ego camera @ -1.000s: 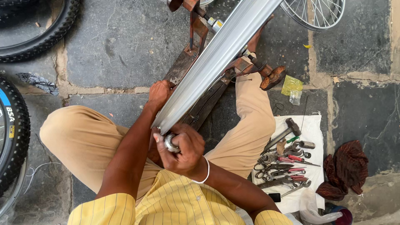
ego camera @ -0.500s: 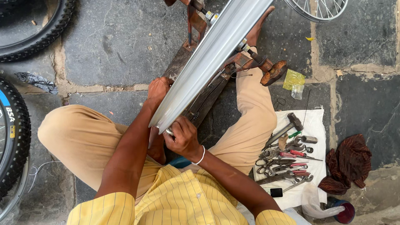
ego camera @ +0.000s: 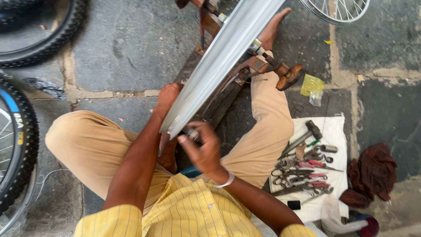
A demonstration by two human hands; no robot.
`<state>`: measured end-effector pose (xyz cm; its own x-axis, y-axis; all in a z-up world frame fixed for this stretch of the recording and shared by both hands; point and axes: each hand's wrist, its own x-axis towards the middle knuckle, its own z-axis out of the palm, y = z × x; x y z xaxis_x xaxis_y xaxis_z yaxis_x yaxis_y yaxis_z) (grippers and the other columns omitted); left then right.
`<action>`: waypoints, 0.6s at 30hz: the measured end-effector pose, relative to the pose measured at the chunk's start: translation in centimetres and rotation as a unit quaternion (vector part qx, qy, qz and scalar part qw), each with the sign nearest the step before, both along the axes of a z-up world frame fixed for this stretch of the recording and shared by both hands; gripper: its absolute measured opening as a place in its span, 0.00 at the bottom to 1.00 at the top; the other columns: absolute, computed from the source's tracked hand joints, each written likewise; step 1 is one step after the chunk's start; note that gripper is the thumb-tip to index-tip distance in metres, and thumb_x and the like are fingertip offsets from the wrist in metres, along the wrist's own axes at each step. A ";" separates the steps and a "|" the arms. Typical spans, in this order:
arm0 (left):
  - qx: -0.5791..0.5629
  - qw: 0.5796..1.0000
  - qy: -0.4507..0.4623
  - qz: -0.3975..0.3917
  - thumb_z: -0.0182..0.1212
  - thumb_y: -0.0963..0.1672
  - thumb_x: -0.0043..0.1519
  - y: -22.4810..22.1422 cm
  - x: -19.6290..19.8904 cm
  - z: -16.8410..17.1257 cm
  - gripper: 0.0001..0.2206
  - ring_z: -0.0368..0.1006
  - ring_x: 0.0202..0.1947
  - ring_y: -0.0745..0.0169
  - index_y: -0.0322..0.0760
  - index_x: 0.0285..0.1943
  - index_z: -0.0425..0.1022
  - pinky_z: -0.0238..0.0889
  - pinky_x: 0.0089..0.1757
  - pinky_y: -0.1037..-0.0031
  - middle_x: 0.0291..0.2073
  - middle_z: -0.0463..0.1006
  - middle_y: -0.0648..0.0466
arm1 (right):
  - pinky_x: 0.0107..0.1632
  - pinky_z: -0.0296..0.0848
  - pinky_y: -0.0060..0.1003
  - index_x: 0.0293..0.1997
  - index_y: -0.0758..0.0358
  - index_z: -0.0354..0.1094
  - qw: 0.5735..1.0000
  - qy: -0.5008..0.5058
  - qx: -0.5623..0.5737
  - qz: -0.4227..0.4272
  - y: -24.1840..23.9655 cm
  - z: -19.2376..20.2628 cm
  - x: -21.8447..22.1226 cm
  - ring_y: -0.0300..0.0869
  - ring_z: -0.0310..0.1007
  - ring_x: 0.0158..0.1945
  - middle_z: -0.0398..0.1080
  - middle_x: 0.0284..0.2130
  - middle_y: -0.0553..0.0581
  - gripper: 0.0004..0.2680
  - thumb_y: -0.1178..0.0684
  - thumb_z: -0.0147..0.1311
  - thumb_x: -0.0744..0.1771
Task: The person works on a bicycle wheel by hand, checking the rim and spokes while the wheel is mounted on a stand.
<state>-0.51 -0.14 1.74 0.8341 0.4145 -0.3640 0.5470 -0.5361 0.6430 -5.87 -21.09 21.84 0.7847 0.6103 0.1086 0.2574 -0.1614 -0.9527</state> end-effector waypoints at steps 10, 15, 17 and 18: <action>-0.223 0.945 -0.128 0.202 0.53 0.54 0.71 -3.0 -11.8 18.9 0.28 0.63 0.26 0.65 0.24 0.29 0.75 0.58 0.29 0.67 0.21 0.68 0.53 | 0.65 0.67 0.53 0.56 0.69 0.67 0.913 -0.349 -0.026 0.208 -0.3 7.1 8.5 0.58 0.68 0.60 0.69 0.53 0.65 0.15 0.58 0.60 0.64; -0.187 0.866 -0.445 0.128 0.56 0.52 0.72 -5.8 -13.7 25.3 0.20 0.68 0.41 0.69 0.27 0.45 0.71 0.63 0.45 0.76 0.40 0.72 0.54 | 0.70 0.61 0.53 0.55 0.66 0.67 0.929 -0.276 0.015 0.245 1.5 12.5 8.9 0.58 0.68 0.61 0.70 0.52 0.64 0.15 0.57 0.62 0.64; -0.159 0.855 -0.482 0.109 0.62 0.49 0.71 -6.3 -12.6 26.9 0.17 0.68 0.46 0.68 0.27 0.49 0.69 0.63 0.52 0.75 0.43 0.70 0.53 | 0.68 0.60 0.54 0.56 0.65 0.67 0.929 -0.210 0.044 0.302 1.8 14.5 10.0 0.57 0.68 0.61 0.71 0.52 0.64 0.16 0.56 0.63 0.63; -0.184 0.844 -0.490 0.117 0.62 0.49 0.70 -6.4 -12.3 27.6 0.17 0.67 0.45 0.69 0.27 0.49 0.70 0.63 0.50 0.76 0.43 0.70 0.54 | 0.67 0.60 0.54 0.57 0.65 0.67 0.922 -0.194 0.053 0.332 2.3 15.2 11.0 0.57 0.68 0.61 0.71 0.52 0.63 0.18 0.56 0.63 0.63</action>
